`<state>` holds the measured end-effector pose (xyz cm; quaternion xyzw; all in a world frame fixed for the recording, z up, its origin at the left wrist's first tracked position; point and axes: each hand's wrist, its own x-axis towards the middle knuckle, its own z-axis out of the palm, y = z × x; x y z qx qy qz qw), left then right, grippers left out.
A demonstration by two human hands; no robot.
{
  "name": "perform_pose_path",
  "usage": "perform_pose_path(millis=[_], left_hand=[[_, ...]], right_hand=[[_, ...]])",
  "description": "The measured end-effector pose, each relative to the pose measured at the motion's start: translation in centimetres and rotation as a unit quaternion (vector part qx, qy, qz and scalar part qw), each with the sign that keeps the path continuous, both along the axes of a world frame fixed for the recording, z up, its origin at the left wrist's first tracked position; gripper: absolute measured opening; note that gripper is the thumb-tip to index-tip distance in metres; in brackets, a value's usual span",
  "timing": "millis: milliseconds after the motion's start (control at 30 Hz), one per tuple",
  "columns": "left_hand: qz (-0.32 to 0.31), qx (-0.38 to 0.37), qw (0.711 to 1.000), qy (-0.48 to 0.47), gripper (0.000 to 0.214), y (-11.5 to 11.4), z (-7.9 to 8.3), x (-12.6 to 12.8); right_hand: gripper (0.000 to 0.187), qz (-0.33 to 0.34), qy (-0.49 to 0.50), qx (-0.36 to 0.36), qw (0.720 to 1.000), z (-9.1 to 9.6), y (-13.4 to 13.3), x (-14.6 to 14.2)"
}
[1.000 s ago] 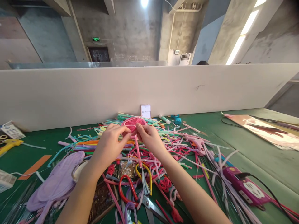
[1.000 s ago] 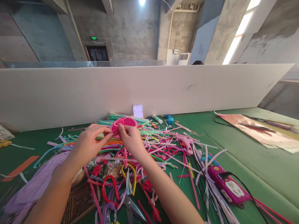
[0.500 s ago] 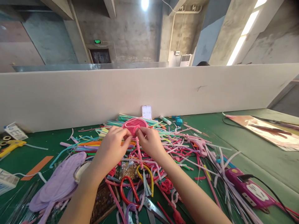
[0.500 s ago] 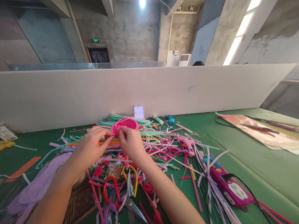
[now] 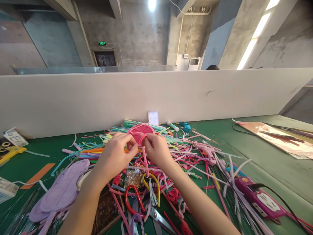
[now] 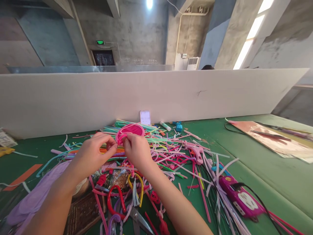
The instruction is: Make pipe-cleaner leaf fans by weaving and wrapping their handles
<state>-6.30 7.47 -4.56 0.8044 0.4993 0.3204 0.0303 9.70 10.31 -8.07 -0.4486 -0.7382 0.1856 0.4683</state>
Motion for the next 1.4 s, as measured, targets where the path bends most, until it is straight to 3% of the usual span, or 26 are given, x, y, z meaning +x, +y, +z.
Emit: perform_pose_path(millis=[133, 233, 333, 400, 667, 933, 1200, 1400], left_hand=[[0.002, 0.023, 1.000, -0.012, 0.012, -0.1, 0.5, 0.1], [0.002, 0.028, 0.999, -0.021, 0.015, -0.1, 0.5, 0.2], [-0.002, 0.024, 0.999, -0.029, 0.017, -0.1, 0.5, 0.2], [-0.010, 0.017, 0.999, -0.028, 0.017, -0.2, 0.5, 0.1], [-0.040, 0.035, 0.999, 0.003, 0.015, 0.0, 0.1, 0.1], [-0.013, 0.032, 0.999, 0.016, 0.020, -0.1, 0.2, -0.2], [-0.034, 0.042, 0.998, -0.028, 0.016, -0.3, 0.4, 0.1], [-0.044, 0.081, 0.995, -0.027, 0.010, 0.0, 0.0, 0.0]], right_hand=[[0.028, -0.007, -0.022, 0.007, 1.000, 0.1, -0.1, 0.0], [0.035, 0.031, 0.049, -0.081, 0.995, 0.1, 0.2, -0.1], [0.047, 0.113, 0.133, -0.179, 0.968, 0.0, 0.4, -0.4], [0.049, 0.139, 0.158, -0.207, 0.955, 0.0, 0.4, -0.6], [0.040, 0.047, 0.039, -0.148, 0.987, 0.2, 0.1, -0.5], [0.047, 0.078, 0.073, -0.154, 0.982, 0.4, 0.1, -0.5], [0.038, 0.016, -0.011, -0.105, 0.994, 0.0, -0.3, -0.8], [0.034, 0.019, -0.045, -0.108, 0.993, 0.2, -0.7, -1.0]])
